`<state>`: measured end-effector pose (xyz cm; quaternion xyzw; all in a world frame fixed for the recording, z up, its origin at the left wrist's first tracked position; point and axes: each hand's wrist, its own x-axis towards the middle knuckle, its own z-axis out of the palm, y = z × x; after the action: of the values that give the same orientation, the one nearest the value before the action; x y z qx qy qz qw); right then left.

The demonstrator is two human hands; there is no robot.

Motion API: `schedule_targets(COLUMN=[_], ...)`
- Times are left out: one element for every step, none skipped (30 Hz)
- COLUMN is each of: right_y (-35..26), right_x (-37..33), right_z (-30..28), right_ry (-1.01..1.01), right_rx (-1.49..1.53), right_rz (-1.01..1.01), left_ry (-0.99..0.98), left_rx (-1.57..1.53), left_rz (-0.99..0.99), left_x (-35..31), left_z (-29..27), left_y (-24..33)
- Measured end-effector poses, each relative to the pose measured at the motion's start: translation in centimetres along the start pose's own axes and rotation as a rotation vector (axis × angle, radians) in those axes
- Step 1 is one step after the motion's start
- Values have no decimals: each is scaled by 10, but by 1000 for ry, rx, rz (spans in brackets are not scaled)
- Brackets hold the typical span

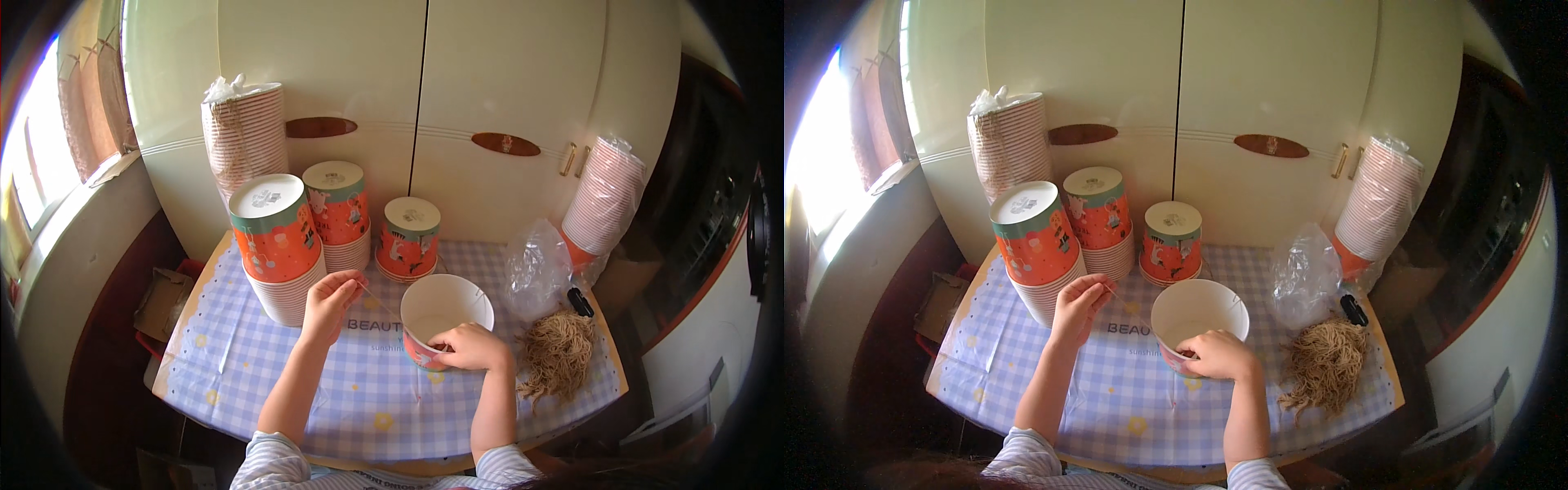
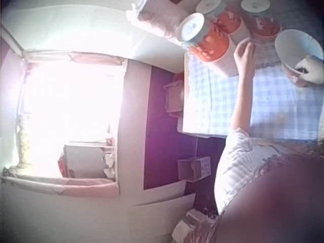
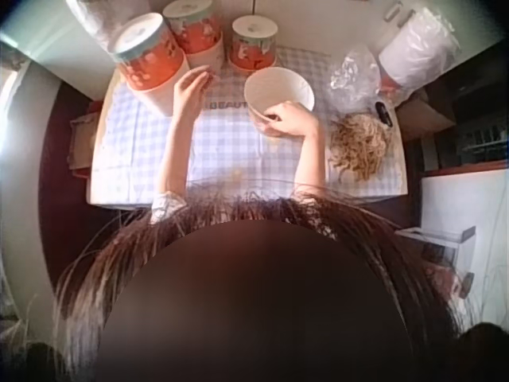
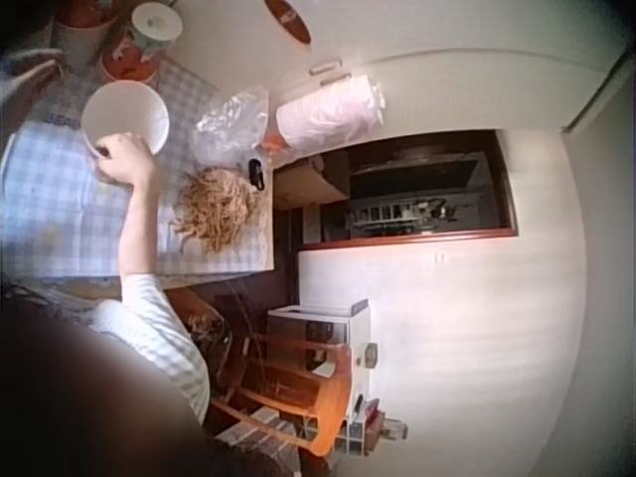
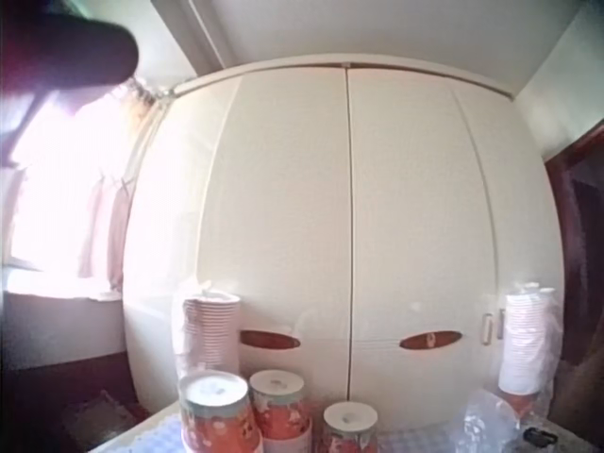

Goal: Organizing and tying paper bowls with rubber bands.

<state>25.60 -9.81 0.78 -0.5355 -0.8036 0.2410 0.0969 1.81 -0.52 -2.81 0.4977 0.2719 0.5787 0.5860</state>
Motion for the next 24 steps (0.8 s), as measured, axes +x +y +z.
schedule_targets(right_y=[1, 2, 3, 3, 2, 1, 3, 6, 7, 8, 8, 9, 9, 9, 9, 10, 12, 14, 14, 15, 15, 13, 9, 6], right_x=[-1, -2, -2, -3, -3, -4, -4, -3, -3, -3, -3, -3, -3, -3, -3, -2, -1, -1, -2, -4, -5, -6, -8, -8], right_z=[-1, -2, -3, -4, -5, -6, -5, -3, -2, -2, -3, -3, -3, -4, -4, -4, -3, -2, -2, -1, 0, -2, -4, -5], right_ry=[-1, -25, -49, -50, -53, -56, -57, -57, -56, -57, -61, -66, -66, -76, -86, -86, -105, -123, -122, -89, -55, -55, 44, 143], right_rx=[1, -14, -28, -28, -27, -27, -27, -6, 15, 15, 25, 36, 35, 48, 60, 60, 51, 43, 42, 76, 111, 111, 126, 142], right_rz=[1, 5, 8, 8, 12, 15, 14, 4, -7, -7, -11, -16, -16, -5, 6, 6, 21, 37, 37, 32, 28, 27, 18, 10], left_ry=[26, 53, 84, 85, 99, 113, 138, 139, 162, 185, 186, 189, 192, 193, 183, 172, 172, 156, 140, 138, 59, -18, -37, -79], left_rx=[-158, -315, -396, -396, -490, -584, -608, -608, -621, -634, -634, -645, -656, -656, -654, -652, -652, -611, -571, -571, -515, -458, -392, -275], left_rz=[-45, -91, -83, -84, -83, -83, -71, -70, -45, -21, -20, -17, -13, -12, -5, 2, 2, -11, -24, -25, -40, -55, -80, -104], left_x=[0, 0, 1, 2, 2, 3, 3, 3, 4, 5, 5, 4, 4, 4, 4, 3, 3, 2, 2, 1, -1, -2, -5, -8], left_z=[1, 1, 1, 0, -1, -3, -4, -5, -6, -8, -10, -12, -14, -14, -15, -14, -13, -10, -9, -8, -9, -9, -7, -4], left_y=[3, 5, 5, 6, 6, 7, 7, 7, 7, 6, 5, 4, 4, 5, 6, 7, 9, 13, 16, 16, 16, 16, 18, 21])
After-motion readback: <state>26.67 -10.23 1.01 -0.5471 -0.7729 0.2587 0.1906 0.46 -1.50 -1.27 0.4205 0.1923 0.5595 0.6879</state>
